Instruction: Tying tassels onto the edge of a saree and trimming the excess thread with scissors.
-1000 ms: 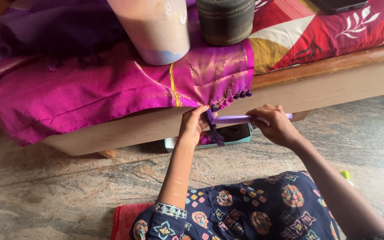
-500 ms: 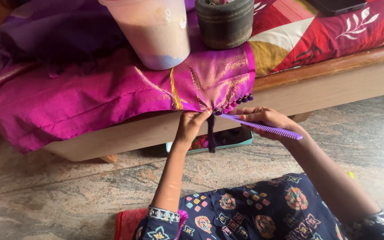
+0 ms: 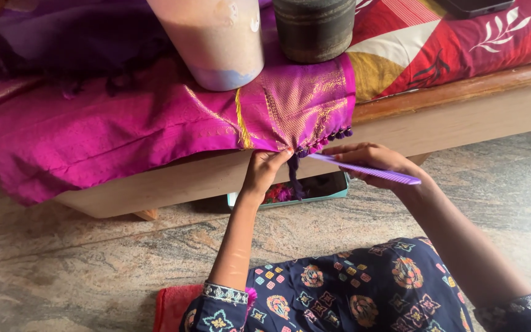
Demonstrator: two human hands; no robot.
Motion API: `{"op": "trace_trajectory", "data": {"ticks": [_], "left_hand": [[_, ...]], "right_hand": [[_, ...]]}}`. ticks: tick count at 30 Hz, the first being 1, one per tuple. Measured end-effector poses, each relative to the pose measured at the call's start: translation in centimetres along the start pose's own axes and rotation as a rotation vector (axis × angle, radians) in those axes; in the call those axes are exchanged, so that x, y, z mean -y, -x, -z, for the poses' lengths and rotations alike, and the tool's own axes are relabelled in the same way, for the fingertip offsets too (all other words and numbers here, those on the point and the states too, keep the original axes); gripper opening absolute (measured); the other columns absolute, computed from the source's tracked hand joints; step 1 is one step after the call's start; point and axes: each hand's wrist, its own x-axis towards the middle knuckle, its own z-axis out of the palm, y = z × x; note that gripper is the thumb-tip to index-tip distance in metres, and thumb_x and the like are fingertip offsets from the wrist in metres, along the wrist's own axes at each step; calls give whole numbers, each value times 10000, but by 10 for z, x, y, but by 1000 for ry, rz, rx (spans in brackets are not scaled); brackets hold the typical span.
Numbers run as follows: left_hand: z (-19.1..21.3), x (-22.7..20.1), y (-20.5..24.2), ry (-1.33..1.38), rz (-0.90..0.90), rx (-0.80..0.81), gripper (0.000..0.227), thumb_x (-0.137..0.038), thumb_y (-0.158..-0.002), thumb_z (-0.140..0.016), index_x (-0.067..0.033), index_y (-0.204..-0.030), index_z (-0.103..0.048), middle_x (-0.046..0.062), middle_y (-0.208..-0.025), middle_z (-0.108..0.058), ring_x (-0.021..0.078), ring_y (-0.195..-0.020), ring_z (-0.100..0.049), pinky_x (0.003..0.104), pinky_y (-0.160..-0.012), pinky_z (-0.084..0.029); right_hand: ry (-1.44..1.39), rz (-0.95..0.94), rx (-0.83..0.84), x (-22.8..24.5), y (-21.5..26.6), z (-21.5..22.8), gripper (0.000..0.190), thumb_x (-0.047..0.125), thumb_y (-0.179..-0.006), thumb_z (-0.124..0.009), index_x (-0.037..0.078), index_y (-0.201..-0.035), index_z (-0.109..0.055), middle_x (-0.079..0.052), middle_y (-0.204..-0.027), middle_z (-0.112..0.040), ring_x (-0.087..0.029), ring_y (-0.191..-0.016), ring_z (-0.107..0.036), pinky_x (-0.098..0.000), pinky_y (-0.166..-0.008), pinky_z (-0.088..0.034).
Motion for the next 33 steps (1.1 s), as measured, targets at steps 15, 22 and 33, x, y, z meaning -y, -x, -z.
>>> {"op": "trace_trajectory", "data": {"ticks": [15,22,33], "left_hand": [[-8,-2,10,91,101,54,248,-245,-985,-642,-42,-950,-781,64,-922,-800,129,-882,-745,301,-934,-546],[-23,18,19,-86,-8,-146,217,-127,-1050,-595,37,-999,-728,109,-879,-776,144,-808,-753,275,-738,-581],[-40,9,40,-142,-138,-205,246,-129,-1050,-575,60,-1096,-726,82,-957,-770,112,-779,-714,252,-717,-588]], "right_hand": [[259,-28,-39,-59,-4,-2,427,244,-926,-620,127,-1326,-711,-53,-993,-804,-102,-661,-680,-246,-573,-547],[349,-248,6,-222,30,-41,349,200,-915,-643,161,-1244,-754,-78,-1117,-803,-170,-958,-744,-318,-889,-591],[-154,351,-273,-82,-22,-100,306,53,-873,-631,21,-1177,-632,-74,-1066,-688,-168,-968,-649,-331,-874,-544]]}}
